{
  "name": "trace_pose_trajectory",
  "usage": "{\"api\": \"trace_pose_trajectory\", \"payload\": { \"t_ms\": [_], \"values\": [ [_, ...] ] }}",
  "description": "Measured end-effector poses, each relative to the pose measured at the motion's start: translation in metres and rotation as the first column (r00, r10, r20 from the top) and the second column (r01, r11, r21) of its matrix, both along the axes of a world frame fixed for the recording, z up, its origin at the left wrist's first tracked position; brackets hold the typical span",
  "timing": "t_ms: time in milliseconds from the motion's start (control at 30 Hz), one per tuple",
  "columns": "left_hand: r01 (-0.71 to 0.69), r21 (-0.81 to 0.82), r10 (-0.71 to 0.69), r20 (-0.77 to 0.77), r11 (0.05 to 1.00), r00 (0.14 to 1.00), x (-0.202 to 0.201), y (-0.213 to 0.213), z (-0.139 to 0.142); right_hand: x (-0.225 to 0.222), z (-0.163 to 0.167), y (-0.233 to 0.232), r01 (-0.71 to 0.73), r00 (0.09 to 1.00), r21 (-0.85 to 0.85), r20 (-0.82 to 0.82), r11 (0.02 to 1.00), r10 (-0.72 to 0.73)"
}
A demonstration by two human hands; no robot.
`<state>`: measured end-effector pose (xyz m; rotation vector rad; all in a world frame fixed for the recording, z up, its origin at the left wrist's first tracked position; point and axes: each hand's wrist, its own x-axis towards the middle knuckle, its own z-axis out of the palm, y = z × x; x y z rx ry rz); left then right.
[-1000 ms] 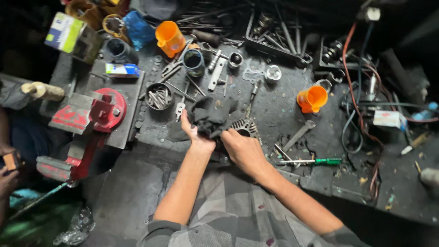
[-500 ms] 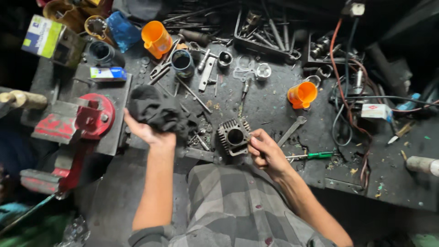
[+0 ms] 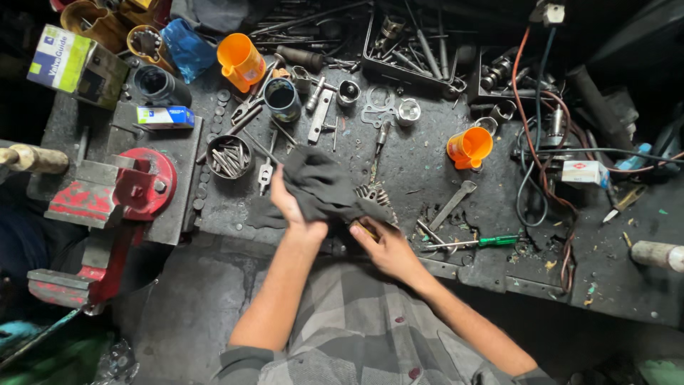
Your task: The person sits at a cluttered repair workbench and works on a motorcycle engine cylinder with a piston. They hold the cylinder steady with one hand while fitting a piston ring around the piston and pressing the assembly into place, repositioning the parts repeatedly by hand.
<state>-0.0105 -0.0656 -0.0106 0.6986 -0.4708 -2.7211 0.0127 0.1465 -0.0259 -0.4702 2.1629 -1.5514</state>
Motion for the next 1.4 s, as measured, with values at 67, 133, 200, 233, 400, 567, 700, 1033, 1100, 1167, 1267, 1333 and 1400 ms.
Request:
{"api": "trace_pose_trajectory", "payload": {
  "t_ms": [67,133,200,233,400,567,700,1033,1100,1167,1267,1333,1400],
  "values": [
    [-0.093,0.003,0.092,0.057,0.996,0.994,-0.006,-0.025,0.001,0.001,0.004,0.008,0.013,0.980,-0.039,0.198,0.999,-0.005],
    [-0.114,0.249,0.199,-0.351,0.962,0.915,-0.008,-0.064,0.007,-0.001,0.012,0.019,0.069,0.910,-0.121,0.414,0.990,-0.013],
    [-0.092,0.181,0.180,-0.562,0.979,0.808,-0.003,-0.089,0.011,-0.004,0.019,0.030,0.186,0.777,-0.229,0.629,0.956,0.000],
    [-0.209,0.025,0.202,-0.393,0.978,0.897,0.001,-0.089,0.009,-0.005,0.022,0.033,0.198,0.753,-0.222,0.658,0.955,-0.003],
    [-0.090,-0.978,0.209,-0.050,0.186,0.977,0.024,-0.032,-0.007,-0.009,0.016,0.028,0.214,0.701,-0.281,0.711,0.935,0.053],
    [-0.459,-0.768,-0.454,-0.247,-0.446,0.856,0.003,0.008,-0.007,-0.007,0.002,0.015,0.080,0.865,-0.250,0.499,0.965,0.058],
    [-0.556,-0.662,-0.555,-0.245,-0.503,0.795,-0.008,0.008,0.000,-0.005,0.004,0.018,0.008,0.958,-0.161,0.284,0.987,0.039],
    [0.136,-0.717,0.119,0.073,-0.684,0.990,-0.051,-0.079,0.002,-0.018,0.048,0.099,0.245,0.944,-0.662,0.330,0.708,-0.018],
    [0.370,-0.570,0.276,0.247,-0.734,0.929,-0.046,-0.072,0.002,-0.031,0.054,0.114,0.286,0.944,-0.644,0.316,0.710,-0.093],
    [0.375,-0.708,0.269,0.263,-0.598,0.926,-0.036,-0.055,0.002,-0.039,0.054,0.123,0.442,0.871,-0.550,0.453,0.709,-0.192],
    [0.256,-0.824,0.147,0.209,-0.505,0.967,-0.015,-0.022,0.003,-0.037,0.046,0.125,0.601,0.716,-0.316,0.621,0.734,-0.318],
    [0.174,-0.847,0.035,0.182,-0.503,0.983,0.001,0.000,0.003,-0.029,0.035,0.120,0.429,0.845,-0.286,0.462,0.857,-0.269],
    [0.138,-0.840,-0.063,0.200,-0.525,0.978,0.018,0.018,0.003,-0.016,0.023,0.112,0.373,0.855,-0.066,0.411,0.926,-0.315]
  ]
}}
